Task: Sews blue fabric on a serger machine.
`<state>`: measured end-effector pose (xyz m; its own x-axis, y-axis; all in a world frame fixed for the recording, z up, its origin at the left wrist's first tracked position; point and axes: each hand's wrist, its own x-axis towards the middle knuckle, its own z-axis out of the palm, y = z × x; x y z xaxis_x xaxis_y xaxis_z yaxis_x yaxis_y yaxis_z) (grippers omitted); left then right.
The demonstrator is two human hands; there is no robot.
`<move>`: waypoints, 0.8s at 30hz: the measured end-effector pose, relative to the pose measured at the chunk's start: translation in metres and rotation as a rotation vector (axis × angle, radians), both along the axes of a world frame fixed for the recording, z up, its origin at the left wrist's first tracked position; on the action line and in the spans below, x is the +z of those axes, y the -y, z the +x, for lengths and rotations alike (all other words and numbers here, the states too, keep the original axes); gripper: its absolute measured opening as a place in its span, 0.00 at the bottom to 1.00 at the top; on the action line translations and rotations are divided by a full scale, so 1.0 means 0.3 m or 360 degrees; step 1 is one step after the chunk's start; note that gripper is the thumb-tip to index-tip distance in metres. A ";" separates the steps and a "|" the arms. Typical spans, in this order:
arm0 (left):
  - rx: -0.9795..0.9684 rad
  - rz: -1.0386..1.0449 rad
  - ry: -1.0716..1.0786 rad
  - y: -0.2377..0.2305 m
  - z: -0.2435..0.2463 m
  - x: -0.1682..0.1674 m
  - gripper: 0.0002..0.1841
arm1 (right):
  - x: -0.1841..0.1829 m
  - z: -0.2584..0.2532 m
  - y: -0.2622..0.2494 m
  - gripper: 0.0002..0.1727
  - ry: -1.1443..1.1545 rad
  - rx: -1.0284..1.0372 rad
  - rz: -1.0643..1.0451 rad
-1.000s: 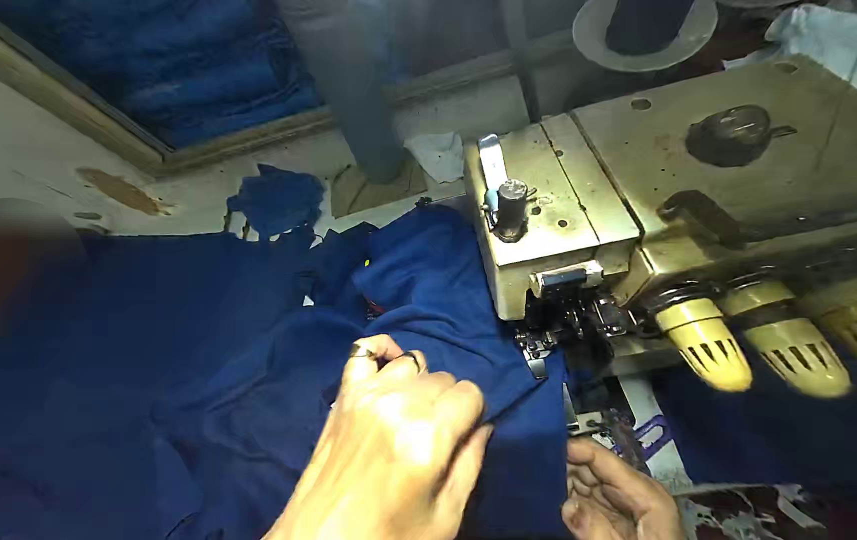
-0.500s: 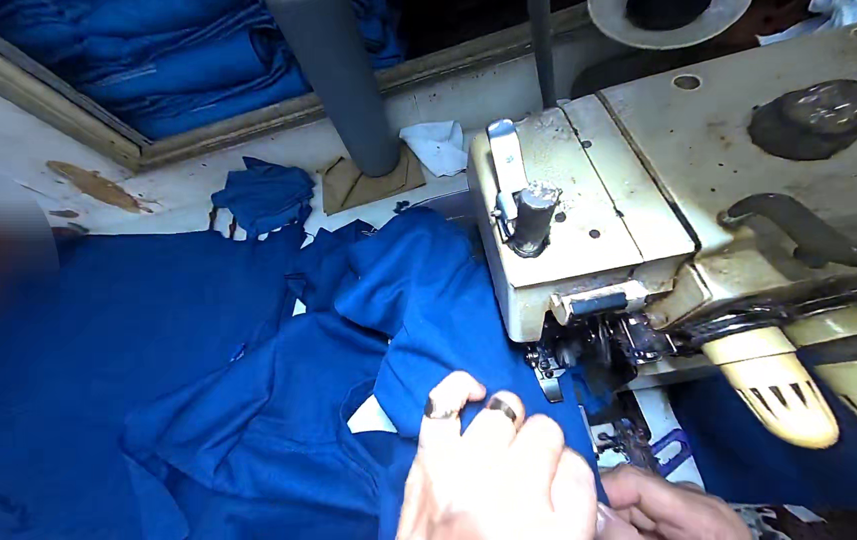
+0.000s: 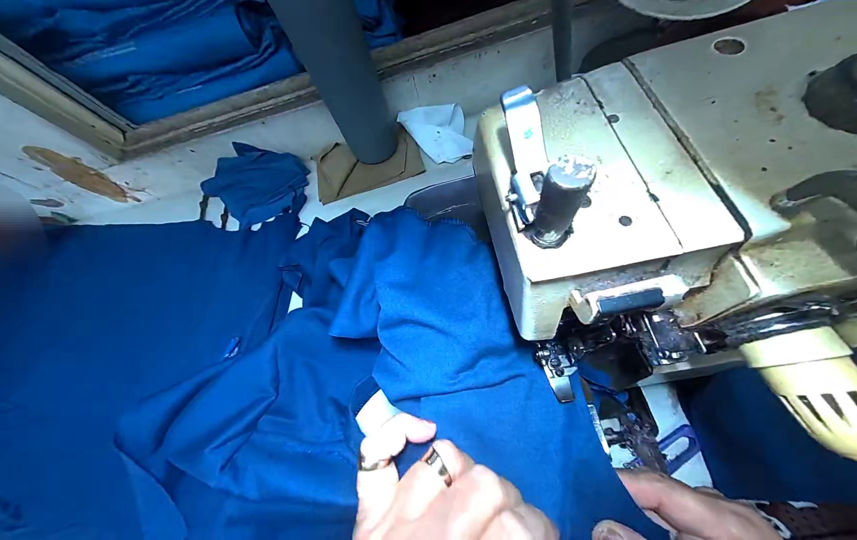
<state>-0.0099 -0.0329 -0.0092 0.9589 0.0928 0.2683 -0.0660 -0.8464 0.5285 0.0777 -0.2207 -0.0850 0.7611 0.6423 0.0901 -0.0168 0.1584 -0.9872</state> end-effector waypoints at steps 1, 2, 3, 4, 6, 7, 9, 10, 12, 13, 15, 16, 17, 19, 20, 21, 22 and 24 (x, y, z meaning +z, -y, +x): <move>-0.0011 0.0024 0.0004 0.009 0.004 0.002 0.12 | 0.000 -0.001 -0.001 0.08 -0.0008 0.0001 0.0009; -0.0020 0.0043 0.0002 0.018 0.012 0.002 0.12 | -0.002 -0.001 -0.003 0.09 -0.0006 0.0002 0.0014; -0.0030 0.0060 0.0009 0.025 0.023 -0.003 0.12 | -0.004 0.000 -0.006 0.09 0.0011 0.0004 0.0015; -0.0031 0.0093 0.0032 0.033 0.036 -0.012 0.11 | -0.007 0.000 -0.011 0.08 0.0037 -0.0002 0.0010; 0.0003 0.0216 0.0109 0.047 0.073 -0.043 0.09 | -0.010 -0.004 -0.029 0.05 0.0088 -0.0036 -0.0011; 0.0033 0.0280 0.0152 0.049 0.092 -0.060 0.08 | -0.011 -0.008 -0.041 0.04 0.0107 -0.0058 -0.0012; 0.0072 0.0352 0.0198 0.044 0.122 -0.077 0.07 | -0.006 -0.013 -0.061 0.05 0.0148 -0.0083 -0.0027; 0.0075 0.0367 0.0175 0.039 0.129 -0.073 0.07 | -0.004 -0.015 -0.067 0.06 0.0175 -0.0091 -0.0051; 0.0050 0.0358 0.0070 0.028 0.130 -0.051 0.10 | 0.002 -0.015 -0.073 0.08 0.0204 -0.0078 -0.0092; 0.0041 0.0343 0.0037 0.024 0.128 -0.043 0.11 | 0.005 -0.015 -0.075 0.08 0.0204 -0.0075 -0.0103; 0.0079 0.0315 0.0037 0.022 0.121 -0.042 0.10 | 0.011 -0.016 -0.074 0.08 0.0207 -0.0073 -0.0137; 0.0117 0.0292 0.0065 0.023 0.116 -0.049 0.08 | 0.011 -0.017 -0.074 0.08 0.0208 -0.0068 -0.0149; 0.0148 0.0269 0.0099 0.025 0.113 -0.057 0.08 | 0.010 -0.018 -0.074 0.08 0.0205 -0.0068 -0.0156; 0.0159 0.0241 0.0154 0.026 0.111 -0.067 0.08 | 0.006 -0.021 -0.076 0.08 0.0193 -0.0074 -0.0152; 0.0144 0.0240 0.0170 0.026 0.111 -0.067 0.08 | 0.004 -0.023 -0.076 0.08 0.0195 -0.0074 -0.0139; 0.0131 0.0256 0.0185 0.028 0.113 -0.066 0.08 | 0.000 -0.025 -0.078 0.09 0.0214 -0.0080 -0.0131; 0.0124 0.0292 0.0194 0.031 0.116 -0.064 0.08 | -0.003 -0.029 -0.082 0.09 0.0265 -0.0100 -0.0136; 0.0109 0.0359 0.0195 0.038 0.122 -0.068 0.07 | -0.009 -0.038 -0.096 0.12 0.0496 -0.0178 -0.0192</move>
<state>0.0266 -0.0445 -0.0296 0.9116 0.0812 0.4030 -0.0562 -0.9465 0.3178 0.0664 -0.1918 -0.0878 0.7753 0.5765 0.2579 0.2993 0.0242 -0.9539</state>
